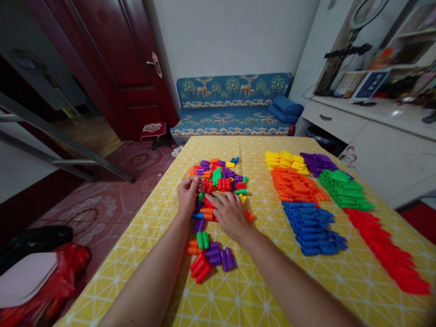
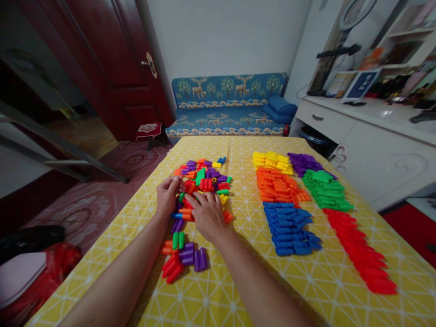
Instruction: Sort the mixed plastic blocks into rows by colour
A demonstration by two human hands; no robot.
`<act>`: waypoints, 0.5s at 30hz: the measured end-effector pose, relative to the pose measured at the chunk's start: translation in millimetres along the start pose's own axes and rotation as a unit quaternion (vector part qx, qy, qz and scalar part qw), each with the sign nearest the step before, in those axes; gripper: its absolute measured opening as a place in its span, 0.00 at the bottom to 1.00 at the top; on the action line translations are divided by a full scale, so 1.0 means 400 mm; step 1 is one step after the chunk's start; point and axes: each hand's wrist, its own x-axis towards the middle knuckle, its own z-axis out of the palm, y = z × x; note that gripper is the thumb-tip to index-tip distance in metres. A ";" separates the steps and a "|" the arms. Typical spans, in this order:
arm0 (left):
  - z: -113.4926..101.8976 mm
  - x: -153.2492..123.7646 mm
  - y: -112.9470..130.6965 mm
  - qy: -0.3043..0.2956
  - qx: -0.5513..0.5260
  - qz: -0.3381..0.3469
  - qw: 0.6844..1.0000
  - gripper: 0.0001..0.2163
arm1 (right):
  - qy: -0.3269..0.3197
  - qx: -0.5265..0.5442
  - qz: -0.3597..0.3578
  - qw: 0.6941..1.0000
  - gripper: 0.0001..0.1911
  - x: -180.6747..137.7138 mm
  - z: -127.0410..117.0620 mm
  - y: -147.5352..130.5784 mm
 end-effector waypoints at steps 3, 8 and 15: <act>0.000 -0.002 0.003 -0.016 -0.002 0.003 1.000 0.13 | -0.001 -0.017 0.002 1.000 0.24 0.006 0.011 -0.006; -0.006 -0.005 0.025 -0.064 0.062 0.023 0.996 0.13 | 0.034 -0.005 0.008 0.999 0.14 0.010 0.014 -0.004; -0.034 0.003 0.083 -0.285 0.315 0.062 0.903 0.11 | 0.140 0.029 0.143 0.979 0.05 0.007 0.036 0.031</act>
